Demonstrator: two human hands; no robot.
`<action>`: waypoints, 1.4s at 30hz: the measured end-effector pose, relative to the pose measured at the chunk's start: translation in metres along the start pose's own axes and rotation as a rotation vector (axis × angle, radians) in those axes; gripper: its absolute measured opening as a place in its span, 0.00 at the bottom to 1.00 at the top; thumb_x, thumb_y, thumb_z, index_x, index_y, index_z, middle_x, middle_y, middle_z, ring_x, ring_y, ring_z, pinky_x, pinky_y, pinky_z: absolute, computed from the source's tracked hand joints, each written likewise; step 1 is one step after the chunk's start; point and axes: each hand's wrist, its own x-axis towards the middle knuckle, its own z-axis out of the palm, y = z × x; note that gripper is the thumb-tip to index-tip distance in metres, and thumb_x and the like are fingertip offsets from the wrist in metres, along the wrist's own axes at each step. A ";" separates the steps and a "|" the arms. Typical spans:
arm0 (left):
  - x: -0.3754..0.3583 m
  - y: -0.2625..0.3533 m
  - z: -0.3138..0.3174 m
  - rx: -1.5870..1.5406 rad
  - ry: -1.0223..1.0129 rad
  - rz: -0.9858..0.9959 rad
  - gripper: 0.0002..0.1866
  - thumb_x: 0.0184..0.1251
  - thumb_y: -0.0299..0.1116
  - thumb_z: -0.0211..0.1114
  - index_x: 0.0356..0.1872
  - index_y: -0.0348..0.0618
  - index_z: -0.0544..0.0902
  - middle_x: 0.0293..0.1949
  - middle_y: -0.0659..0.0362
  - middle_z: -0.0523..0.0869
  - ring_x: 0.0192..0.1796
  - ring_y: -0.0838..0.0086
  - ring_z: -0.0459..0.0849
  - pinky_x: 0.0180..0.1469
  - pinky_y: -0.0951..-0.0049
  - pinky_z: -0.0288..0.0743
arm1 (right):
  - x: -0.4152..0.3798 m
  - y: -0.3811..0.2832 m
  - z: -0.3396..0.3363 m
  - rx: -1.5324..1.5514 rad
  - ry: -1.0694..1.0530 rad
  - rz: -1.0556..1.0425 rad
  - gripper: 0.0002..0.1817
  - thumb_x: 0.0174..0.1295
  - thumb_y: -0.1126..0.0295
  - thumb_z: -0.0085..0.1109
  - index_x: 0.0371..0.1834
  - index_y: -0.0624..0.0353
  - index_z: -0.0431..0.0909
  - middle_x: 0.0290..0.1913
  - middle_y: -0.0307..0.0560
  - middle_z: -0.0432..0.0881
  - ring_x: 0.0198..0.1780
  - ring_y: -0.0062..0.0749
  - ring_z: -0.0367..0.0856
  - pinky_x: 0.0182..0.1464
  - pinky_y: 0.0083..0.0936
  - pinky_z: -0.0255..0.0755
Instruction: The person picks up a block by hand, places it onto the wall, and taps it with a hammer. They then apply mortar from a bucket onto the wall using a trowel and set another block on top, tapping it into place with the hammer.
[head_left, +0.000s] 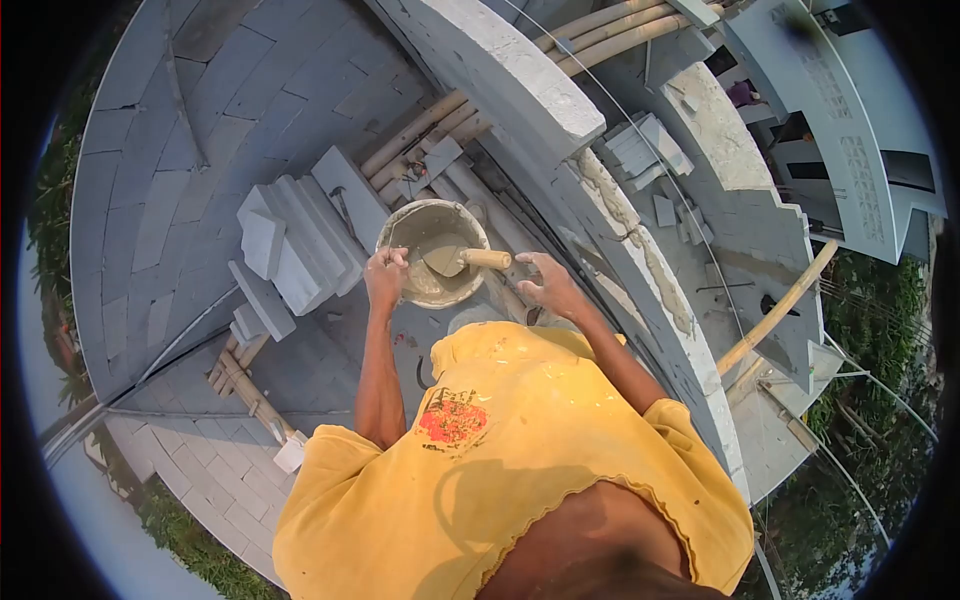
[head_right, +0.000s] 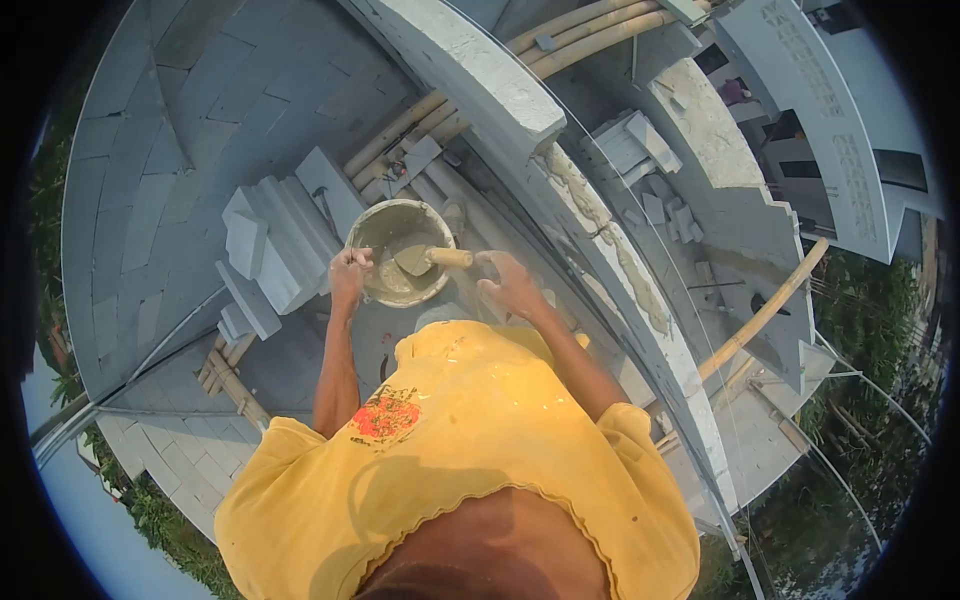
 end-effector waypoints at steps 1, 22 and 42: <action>0.004 0.010 0.000 -0.053 -0.065 -0.109 0.10 0.57 0.15 0.51 0.31 0.36 0.80 0.50 0.49 0.91 0.51 0.69 0.89 0.52 0.67 0.84 | -0.003 0.036 0.004 -0.043 0.047 0.028 0.30 0.63 0.67 0.69 0.69 0.59 0.74 0.64 0.56 0.79 0.61 0.48 0.82 0.64 0.35 0.76; 0.240 -0.047 -0.071 -0.443 0.129 -0.432 0.13 0.62 0.11 0.50 0.32 0.44 0.76 0.49 0.49 0.92 0.49 0.67 0.90 0.48 0.69 0.83 | 0.137 -0.009 0.014 0.349 0.099 0.602 0.46 0.70 0.42 0.63 0.84 0.55 0.58 0.80 0.59 0.65 0.78 0.50 0.67 0.76 0.41 0.65; 0.669 -0.186 0.239 0.248 -0.267 0.359 0.08 0.69 0.33 0.62 0.32 0.41 0.84 0.35 0.47 0.90 0.43 0.50 0.90 0.47 0.49 0.82 | 0.178 0.037 0.117 -0.412 -0.239 0.830 0.43 0.63 0.50 0.70 0.79 0.52 0.63 0.75 0.70 0.64 0.72 0.69 0.66 0.73 0.56 0.63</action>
